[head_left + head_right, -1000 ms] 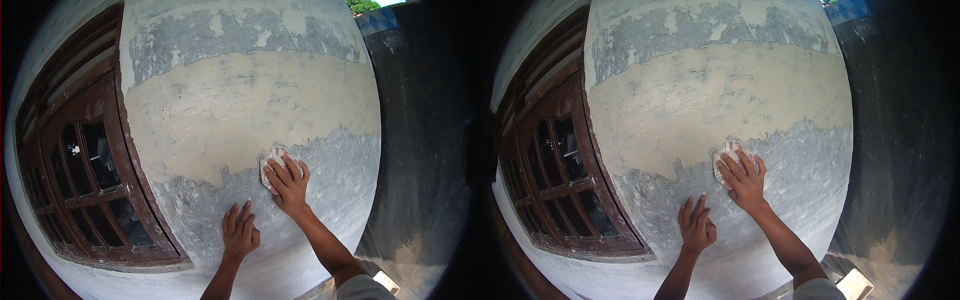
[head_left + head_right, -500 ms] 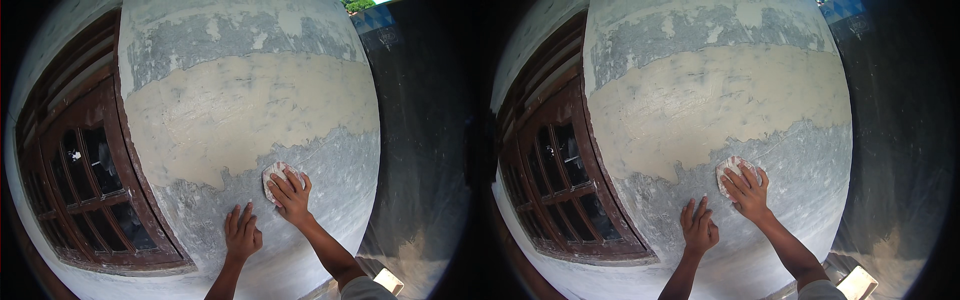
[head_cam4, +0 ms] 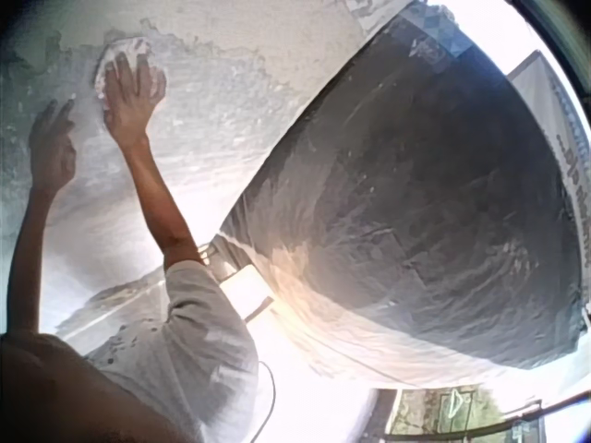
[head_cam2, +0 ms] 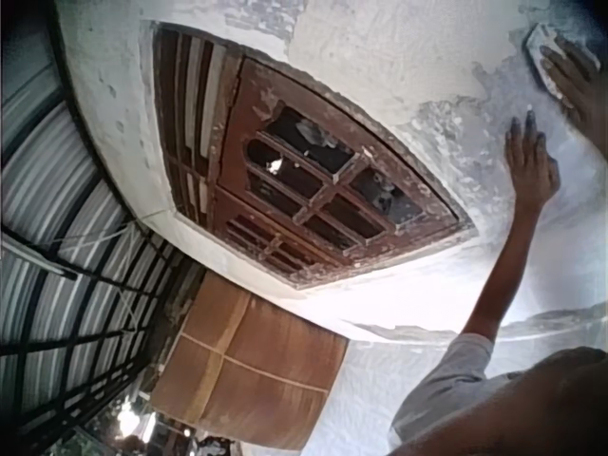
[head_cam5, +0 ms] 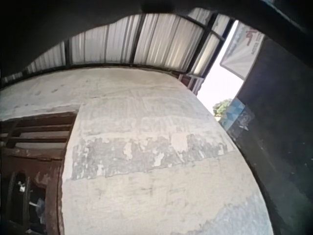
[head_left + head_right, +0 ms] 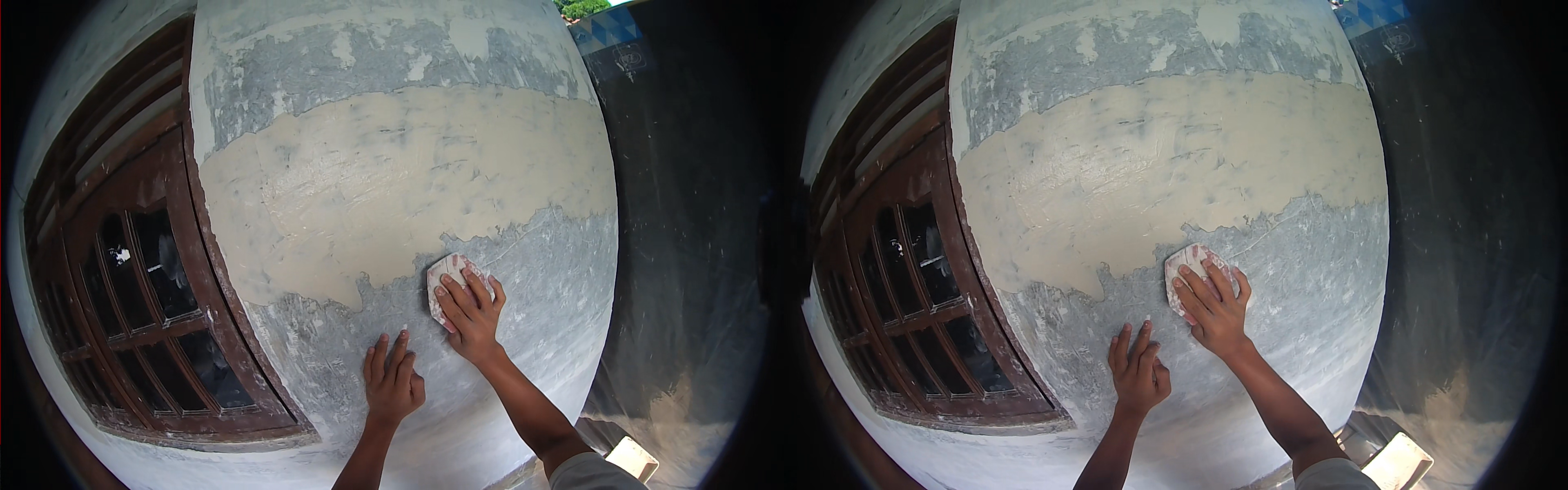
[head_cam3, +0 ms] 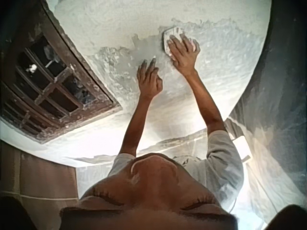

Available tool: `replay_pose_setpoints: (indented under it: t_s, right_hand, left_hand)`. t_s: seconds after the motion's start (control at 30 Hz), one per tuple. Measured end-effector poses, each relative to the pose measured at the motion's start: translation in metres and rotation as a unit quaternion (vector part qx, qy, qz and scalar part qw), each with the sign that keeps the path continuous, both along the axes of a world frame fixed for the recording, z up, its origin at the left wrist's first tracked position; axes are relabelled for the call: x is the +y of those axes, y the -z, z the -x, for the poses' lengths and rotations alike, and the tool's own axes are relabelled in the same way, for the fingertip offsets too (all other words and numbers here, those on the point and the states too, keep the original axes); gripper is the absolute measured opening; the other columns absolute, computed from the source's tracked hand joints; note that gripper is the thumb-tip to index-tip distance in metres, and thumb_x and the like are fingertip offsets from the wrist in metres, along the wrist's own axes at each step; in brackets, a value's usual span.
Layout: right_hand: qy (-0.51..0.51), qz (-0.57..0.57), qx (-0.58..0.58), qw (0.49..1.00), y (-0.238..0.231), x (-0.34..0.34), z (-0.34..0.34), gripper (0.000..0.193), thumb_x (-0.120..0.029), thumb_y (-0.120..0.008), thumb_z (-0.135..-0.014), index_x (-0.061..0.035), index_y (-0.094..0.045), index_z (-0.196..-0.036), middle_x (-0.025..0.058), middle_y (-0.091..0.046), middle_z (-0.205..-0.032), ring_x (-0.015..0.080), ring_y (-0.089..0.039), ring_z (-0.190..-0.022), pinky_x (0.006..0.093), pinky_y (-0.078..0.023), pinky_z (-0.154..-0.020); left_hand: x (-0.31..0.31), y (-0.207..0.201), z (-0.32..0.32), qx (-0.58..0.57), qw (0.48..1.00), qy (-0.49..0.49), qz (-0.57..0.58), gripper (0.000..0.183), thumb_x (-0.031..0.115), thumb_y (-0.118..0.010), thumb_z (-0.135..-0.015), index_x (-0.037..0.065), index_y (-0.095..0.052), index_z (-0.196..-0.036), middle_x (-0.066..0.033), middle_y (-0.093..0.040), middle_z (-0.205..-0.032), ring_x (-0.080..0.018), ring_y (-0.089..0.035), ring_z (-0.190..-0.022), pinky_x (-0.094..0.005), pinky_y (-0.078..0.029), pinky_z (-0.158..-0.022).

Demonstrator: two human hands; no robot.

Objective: The person applies wall putty to a damaged exterior wall near a window, using a putty knife to spread the plaster from a putty tray onto the wall.

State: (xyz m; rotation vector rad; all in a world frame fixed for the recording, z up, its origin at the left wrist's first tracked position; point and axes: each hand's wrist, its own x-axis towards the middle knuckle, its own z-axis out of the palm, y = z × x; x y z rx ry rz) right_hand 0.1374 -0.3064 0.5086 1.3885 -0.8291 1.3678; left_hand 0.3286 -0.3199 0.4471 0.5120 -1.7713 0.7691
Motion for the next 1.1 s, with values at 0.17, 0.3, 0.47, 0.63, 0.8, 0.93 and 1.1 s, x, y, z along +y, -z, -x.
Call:
replay_pose_setpoints:
  t_s: [0.17,0.3,0.47,0.63,0.8,0.93,1.1]
  right_hand:
    - [0.056,-0.005,-0.002,0.998,-0.052,-0.005,-0.003,0.05,-0.008,-0.067,-0.08,-0.0179,-0.067,-0.129,-0.0012,-0.061,-0.142,0.0276,-0.048,-0.137,0.0534,-0.022,-0.114]
    - [0.026,-0.03,-0.015,0.999,0.017,-0.005,0.001,0.045,-0.009,-0.067,-0.083,-0.0172,-0.068,-0.127,-0.0013,-0.061,-0.142,0.0274,-0.05,-0.135,0.053,-0.019,-0.117]
    - [0.027,0.014,-0.03,0.999,-0.024,0.001,-0.005,0.04,-0.013,-0.066,-0.088,-0.0178,-0.068,-0.128,-0.0011,-0.061,-0.141,0.0278,-0.051,-0.134,0.0532,-0.019,-0.116]
    - [0.027,-0.009,0.006,1.0,-0.048,-0.01,-0.01,0.046,-0.01,-0.068,-0.082,-0.0178,-0.069,-0.127,-0.0013,-0.061,-0.142,0.0279,-0.051,-0.135,0.0533,-0.017,-0.117]
    - [0.036,-0.028,0.017,0.999,0.0,-0.003,-0.002,0.033,-0.016,-0.066,-0.088,-0.0139,-0.072,-0.12,0.0019,-0.066,-0.134,0.0301,-0.052,-0.133,0.0522,-0.02,-0.116]
    - [0.014,0.004,0.001,1.0,-0.039,0.001,-0.014,0.047,-0.012,-0.07,-0.081,-0.0184,-0.068,-0.127,-0.0025,-0.061,-0.141,0.0272,-0.049,-0.136,0.0549,-0.016,-0.117]
    - [0.009,-0.014,0.017,1.0,-0.035,-0.006,-0.017,0.045,-0.007,-0.069,-0.082,-0.0154,-0.07,-0.125,0.0008,-0.064,-0.137,0.0294,-0.051,-0.134,0.0523,-0.018,-0.117]
  left_hand:
    - [0.0,0.002,0.001,-0.005,1.0,0.021,-0.003,0.022,0.01,-0.051,-0.086,0.008,-0.062,-0.105,-0.0123,-0.061,-0.142,-0.0361,-0.041,-0.143,-0.0514,-0.023,-0.119]
    - [0.0,0.002,-0.001,-0.006,1.0,0.023,0.0,0.021,0.009,-0.051,-0.086,0.007,-0.061,-0.105,-0.0125,-0.061,-0.142,-0.0369,-0.04,-0.144,-0.0516,-0.022,-0.12]
    - [-0.002,0.004,-0.002,-0.004,1.0,0.023,0.002,0.02,0.009,-0.05,-0.086,0.007,-0.062,-0.103,-0.0123,-0.061,-0.141,-0.0376,-0.039,-0.145,-0.0518,-0.022,-0.121]
    - [-0.003,0.005,-0.001,-0.006,0.999,0.043,-0.001,0.02,0.008,-0.05,-0.085,0.007,-0.062,-0.101,-0.0123,-0.062,-0.141,-0.0376,-0.04,-0.145,-0.0517,-0.022,-0.121]
    - [0.0,0.0,-0.001,0.007,0.999,0.031,0.003,0.02,0.01,-0.047,-0.086,0.006,-0.065,-0.095,-0.0113,-0.064,-0.137,-0.0351,-0.045,-0.142,-0.0482,-0.022,-0.122]
    - [-0.003,0.004,-0.003,0.001,1.0,0.031,0.005,0.02,0.009,-0.049,-0.086,0.005,-0.063,-0.098,-0.0128,-0.063,-0.139,-0.0372,-0.043,-0.142,-0.0504,-0.023,-0.121]
    - [-0.002,0.004,-0.003,-0.005,0.999,0.043,0.006,0.019,0.008,-0.049,-0.086,0.005,-0.062,-0.1,-0.0145,-0.062,-0.14,-0.0394,-0.042,-0.143,-0.0528,-0.023,-0.12]
